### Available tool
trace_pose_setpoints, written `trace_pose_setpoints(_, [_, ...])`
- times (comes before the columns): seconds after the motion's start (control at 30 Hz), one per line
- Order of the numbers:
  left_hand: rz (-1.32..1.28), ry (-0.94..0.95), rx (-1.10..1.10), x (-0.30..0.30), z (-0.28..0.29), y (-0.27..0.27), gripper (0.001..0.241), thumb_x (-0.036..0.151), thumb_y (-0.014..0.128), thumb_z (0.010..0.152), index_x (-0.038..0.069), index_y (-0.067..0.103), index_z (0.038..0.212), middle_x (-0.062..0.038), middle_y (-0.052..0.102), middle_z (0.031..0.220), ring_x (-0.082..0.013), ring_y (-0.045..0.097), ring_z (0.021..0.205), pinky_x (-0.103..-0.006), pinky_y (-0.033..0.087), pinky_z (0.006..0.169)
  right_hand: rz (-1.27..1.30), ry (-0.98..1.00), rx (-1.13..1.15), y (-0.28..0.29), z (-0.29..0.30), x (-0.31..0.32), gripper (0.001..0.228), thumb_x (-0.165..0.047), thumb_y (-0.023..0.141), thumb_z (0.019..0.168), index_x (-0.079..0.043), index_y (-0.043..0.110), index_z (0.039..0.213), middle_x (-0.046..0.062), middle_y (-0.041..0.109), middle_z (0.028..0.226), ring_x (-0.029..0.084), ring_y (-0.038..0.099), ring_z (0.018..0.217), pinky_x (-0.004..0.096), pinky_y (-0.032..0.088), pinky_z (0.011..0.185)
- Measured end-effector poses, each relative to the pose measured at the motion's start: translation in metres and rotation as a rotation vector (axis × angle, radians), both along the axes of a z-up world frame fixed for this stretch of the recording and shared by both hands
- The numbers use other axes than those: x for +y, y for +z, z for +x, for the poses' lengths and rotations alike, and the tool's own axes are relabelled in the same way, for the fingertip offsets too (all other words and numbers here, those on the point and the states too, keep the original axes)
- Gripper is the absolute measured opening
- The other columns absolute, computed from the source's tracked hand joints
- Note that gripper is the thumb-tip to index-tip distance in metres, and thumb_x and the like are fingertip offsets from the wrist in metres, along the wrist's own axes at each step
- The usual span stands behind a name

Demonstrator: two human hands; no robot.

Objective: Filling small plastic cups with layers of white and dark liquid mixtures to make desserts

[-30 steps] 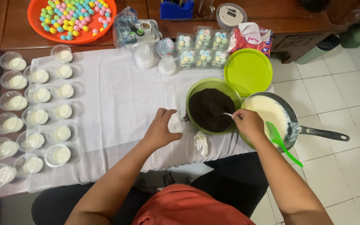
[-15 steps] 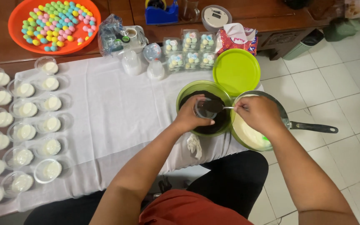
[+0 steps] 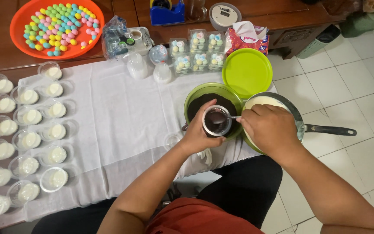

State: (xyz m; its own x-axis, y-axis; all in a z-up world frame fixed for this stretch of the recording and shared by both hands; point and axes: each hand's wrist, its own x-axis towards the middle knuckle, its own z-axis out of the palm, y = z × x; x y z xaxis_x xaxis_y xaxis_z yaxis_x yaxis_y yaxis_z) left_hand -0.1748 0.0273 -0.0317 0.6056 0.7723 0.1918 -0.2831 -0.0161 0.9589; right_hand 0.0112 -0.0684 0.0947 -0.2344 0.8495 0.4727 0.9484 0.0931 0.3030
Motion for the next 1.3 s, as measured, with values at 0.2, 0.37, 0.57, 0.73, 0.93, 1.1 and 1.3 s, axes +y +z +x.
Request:
trace_pose_setpoints(0.2, [0.338,0.168,0.015,-0.006,-0.013,0.014,0.076,0.005,0.081,0.073,0.006,0.053,0.143,-0.014,0.056,0.132,-0.0366,0.058,0.126,-0.0529,0.045,0.111,-0.349,-0.151,0.222,0.028,-0.022,-0.003,0.014,-0.036,0.067,0.089,-0.023,0.069,0.082,0.002,0.066,0.068,0.028,0.072,0.073,0.040,0.056,0.063])
trace_pose_setpoints(0.37, [0.257,0.260,0.132,-0.006,-0.008,-0.004,0.077,0.019,0.090,0.066,0.008,0.044,0.127,-0.011,0.067,0.122,-0.0361,0.069,0.113,-0.0534,0.054,0.098,-0.451,-0.240,0.280,0.024,-0.036,0.001,0.013,-0.035,0.065,0.090,-0.024,0.068,0.084,0.002,0.068,0.070,0.028,0.073,0.076,0.041,0.056,0.066])
trace_pose_setpoints(0.57, [0.466,0.336,-0.034,-0.009,-0.013,0.004,0.104,0.000,0.076,0.069,0.000,0.021,0.157,-0.019,0.055,0.131,-0.0413,0.055,0.128,-0.0548,0.043,0.110,-0.464,-0.297,0.366,0.029,-0.040,0.001,0.015,-0.036,0.064,0.092,-0.022,0.067,0.086,0.003,0.071,0.074,0.029,0.074,0.080,0.042,0.057,0.068])
trace_pose_setpoints(0.73, [0.555,0.503,-0.030,-0.008,-0.015,-0.004,0.076,0.006,0.084,0.070,0.000,0.046,0.135,-0.019,0.053,0.132,-0.0414,0.054,0.129,-0.0504,0.045,0.110,-0.503,-0.332,0.388,0.028,-0.048,0.002,0.016,-0.038,0.063,0.092,-0.024,0.068,0.088,0.002,0.072,0.077,0.028,0.074,0.084,0.041,0.057,0.072])
trace_pose_setpoints(0.93, [0.461,0.524,-0.080,-0.007,-0.010,-0.010,0.082,0.012,0.094,0.064,0.002,0.039,0.124,-0.018,0.062,0.122,-0.0355,0.065,0.117,-0.0434,0.052,0.101,-0.525,-0.361,0.416,0.030,-0.055,0.001,0.018,-0.041,0.062,0.093,-0.024,0.068,0.090,0.003,0.073,0.078,0.029,0.075,0.085,0.042,0.058,0.073])
trace_pose_setpoints(1.1, [0.690,0.536,-0.039,-0.010,-0.017,0.001,0.081,0.008,0.088,0.071,-0.004,0.047,0.141,-0.020,0.055,0.125,-0.0431,0.059,0.118,-0.0515,0.052,0.100,-0.552,-0.439,0.481,0.032,-0.057,-0.001,0.017,-0.040,0.064,0.092,-0.024,0.070,0.088,0.004,0.074,0.079,0.031,0.075,0.088,0.044,0.058,0.077])
trace_pose_setpoints(1.3, [0.454,0.593,0.055,0.001,-0.022,-0.016,0.080,0.017,0.096,0.066,0.001,0.049,0.129,-0.015,0.061,0.125,-0.0341,0.065,0.116,-0.0393,0.058,0.092,-0.528,-0.536,0.718,0.028,-0.021,-0.007,0.017,-0.039,0.071,0.086,-0.022,0.074,0.090,0.009,0.078,0.083,0.036,0.073,0.096,0.048,0.056,0.079])
